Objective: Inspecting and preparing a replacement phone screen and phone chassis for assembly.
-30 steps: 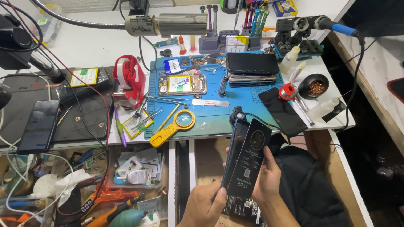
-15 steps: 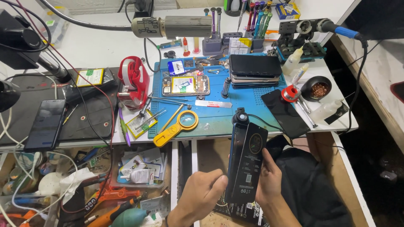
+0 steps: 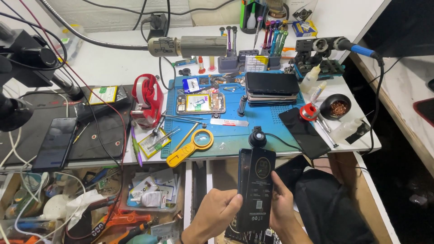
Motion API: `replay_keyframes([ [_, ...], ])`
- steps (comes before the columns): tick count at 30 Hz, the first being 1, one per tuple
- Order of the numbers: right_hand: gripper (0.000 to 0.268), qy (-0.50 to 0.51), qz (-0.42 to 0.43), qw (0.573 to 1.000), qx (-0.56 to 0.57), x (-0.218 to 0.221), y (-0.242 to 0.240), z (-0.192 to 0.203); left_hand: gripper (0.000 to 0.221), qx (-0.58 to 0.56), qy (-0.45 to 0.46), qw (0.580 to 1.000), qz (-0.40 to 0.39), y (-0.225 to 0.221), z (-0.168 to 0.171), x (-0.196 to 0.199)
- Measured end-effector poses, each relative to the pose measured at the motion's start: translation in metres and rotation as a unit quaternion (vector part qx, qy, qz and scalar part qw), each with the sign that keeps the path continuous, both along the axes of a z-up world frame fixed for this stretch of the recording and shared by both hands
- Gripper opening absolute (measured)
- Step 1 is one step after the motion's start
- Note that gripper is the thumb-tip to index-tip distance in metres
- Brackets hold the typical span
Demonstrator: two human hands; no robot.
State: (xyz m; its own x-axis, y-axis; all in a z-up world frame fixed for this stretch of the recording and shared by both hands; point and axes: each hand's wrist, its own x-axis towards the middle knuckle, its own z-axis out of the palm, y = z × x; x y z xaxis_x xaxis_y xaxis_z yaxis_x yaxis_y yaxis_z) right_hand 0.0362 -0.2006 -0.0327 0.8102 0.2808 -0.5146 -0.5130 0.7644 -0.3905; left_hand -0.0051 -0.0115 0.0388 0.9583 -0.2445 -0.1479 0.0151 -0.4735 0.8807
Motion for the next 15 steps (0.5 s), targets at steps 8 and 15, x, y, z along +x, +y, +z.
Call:
replay_keyframes([
  [8,0.053,0.006,0.039,0.999,0.021,-0.013,0.004,0.006,0.046,0.042,-0.075,0.996,0.039,0.012,0.024,0.026],
  [15,0.05,0.012,0.037,0.999,-0.005,-0.013,0.004,0.009,0.047,-0.031,-0.063,0.996,0.057,0.002,0.019,0.024],
])
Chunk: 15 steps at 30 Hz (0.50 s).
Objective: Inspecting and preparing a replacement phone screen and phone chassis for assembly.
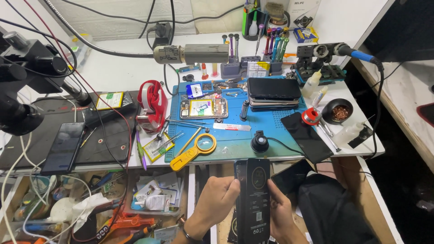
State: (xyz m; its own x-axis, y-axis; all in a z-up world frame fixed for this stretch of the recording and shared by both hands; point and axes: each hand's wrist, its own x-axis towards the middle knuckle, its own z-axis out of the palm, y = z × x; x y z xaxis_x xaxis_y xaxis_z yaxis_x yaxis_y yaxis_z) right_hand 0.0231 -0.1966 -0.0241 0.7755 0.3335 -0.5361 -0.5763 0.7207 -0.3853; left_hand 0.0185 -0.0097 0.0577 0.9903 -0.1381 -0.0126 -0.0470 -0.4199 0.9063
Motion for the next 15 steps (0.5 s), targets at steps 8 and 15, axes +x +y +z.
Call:
replay_keyframes([
  [8,0.054,-0.01,0.058,0.998,0.036,0.0,-0.004,-0.013,0.046,-0.011,-0.025,1.0,-0.005,0.02,-0.014,0.003],
  [15,0.06,0.06,0.086,0.994,-0.004,-0.01,0.001,0.01,0.043,0.024,-0.092,0.995,-0.017,0.035,0.012,0.006],
])
